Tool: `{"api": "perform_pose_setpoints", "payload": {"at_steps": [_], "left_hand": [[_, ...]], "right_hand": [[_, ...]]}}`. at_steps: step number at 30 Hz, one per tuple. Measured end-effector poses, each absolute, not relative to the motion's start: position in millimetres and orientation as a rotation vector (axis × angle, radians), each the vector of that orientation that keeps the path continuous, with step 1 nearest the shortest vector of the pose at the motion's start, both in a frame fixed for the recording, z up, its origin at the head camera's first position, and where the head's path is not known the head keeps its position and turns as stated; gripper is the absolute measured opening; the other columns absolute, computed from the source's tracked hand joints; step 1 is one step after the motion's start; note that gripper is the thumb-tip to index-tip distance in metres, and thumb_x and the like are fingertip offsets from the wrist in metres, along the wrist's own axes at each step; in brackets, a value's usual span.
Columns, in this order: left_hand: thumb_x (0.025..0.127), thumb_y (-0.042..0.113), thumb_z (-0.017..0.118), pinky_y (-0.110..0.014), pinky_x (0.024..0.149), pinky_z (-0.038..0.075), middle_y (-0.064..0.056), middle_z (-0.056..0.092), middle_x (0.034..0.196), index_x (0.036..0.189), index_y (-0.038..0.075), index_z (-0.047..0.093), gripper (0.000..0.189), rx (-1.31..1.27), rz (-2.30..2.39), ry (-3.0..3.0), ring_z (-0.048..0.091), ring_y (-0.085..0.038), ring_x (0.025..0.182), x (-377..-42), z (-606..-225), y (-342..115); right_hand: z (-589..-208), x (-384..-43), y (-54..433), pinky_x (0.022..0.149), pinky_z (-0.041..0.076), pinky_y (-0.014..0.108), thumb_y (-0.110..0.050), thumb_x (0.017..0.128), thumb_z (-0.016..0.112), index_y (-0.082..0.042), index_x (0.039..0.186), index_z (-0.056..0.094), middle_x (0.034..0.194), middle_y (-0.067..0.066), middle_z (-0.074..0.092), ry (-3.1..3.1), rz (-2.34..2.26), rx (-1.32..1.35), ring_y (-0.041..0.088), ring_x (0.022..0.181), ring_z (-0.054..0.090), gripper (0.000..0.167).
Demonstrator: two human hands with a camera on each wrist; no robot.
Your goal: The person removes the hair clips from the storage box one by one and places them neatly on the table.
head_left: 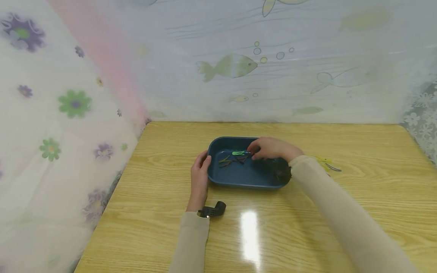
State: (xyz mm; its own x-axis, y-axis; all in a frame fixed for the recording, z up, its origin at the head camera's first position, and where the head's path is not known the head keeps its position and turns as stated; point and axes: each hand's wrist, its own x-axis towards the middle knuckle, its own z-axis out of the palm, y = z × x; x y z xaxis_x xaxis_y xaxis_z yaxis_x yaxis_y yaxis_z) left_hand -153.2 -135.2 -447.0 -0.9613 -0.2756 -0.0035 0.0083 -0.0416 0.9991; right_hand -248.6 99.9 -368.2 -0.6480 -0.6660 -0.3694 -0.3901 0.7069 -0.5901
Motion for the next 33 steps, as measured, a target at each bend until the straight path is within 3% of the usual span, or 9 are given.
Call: {"api": "perform_pose_setpoints", "payload": {"at_steps": [10,21,33], "left_hand": [[0.089,0.034,0.054,-0.031,0.096,0.034,0.002,0.053,0.12,0.119,0.018,0.055,0.034,0.284,-2.104,-2.022,0.046,-0.01,0.112,-154,-445,-134],[0.088,0.034,0.054,-0.03,0.096,0.034,0.005,0.053,0.119,0.119,0.018,0.055,0.034,0.295,-2.107,-2.02,0.045,-0.009,0.112,-154,-447,-133],[0.089,0.035,0.054,-0.028,0.096,0.034,0.008,0.053,0.118,0.117,0.023,0.056,0.031,0.298,-2.097,-2.03,0.045,-0.007,0.112,-155,-448,-135]], "right_hand": [[-376,-248,91,0.067,0.05,0.027,-0.012,0.085,0.059,-0.005,0.122,0.053,0.115,0.012,0.055,2.367,-0.593,-0.773,0.02,0.094,0.056,0.038],[-384,-249,78,0.064,0.046,0.03,-0.009,0.082,0.061,-0.006,0.107,0.061,0.089,0.004,0.06,2.416,-0.452,-0.895,0.014,0.068,0.056,0.025],[-393,-251,70,0.06,0.045,0.028,-0.013,0.083,0.059,-0.01,0.093,0.063,0.081,0.0,0.06,2.463,-0.394,-0.892,0.013,0.064,0.053,0.01]]}}
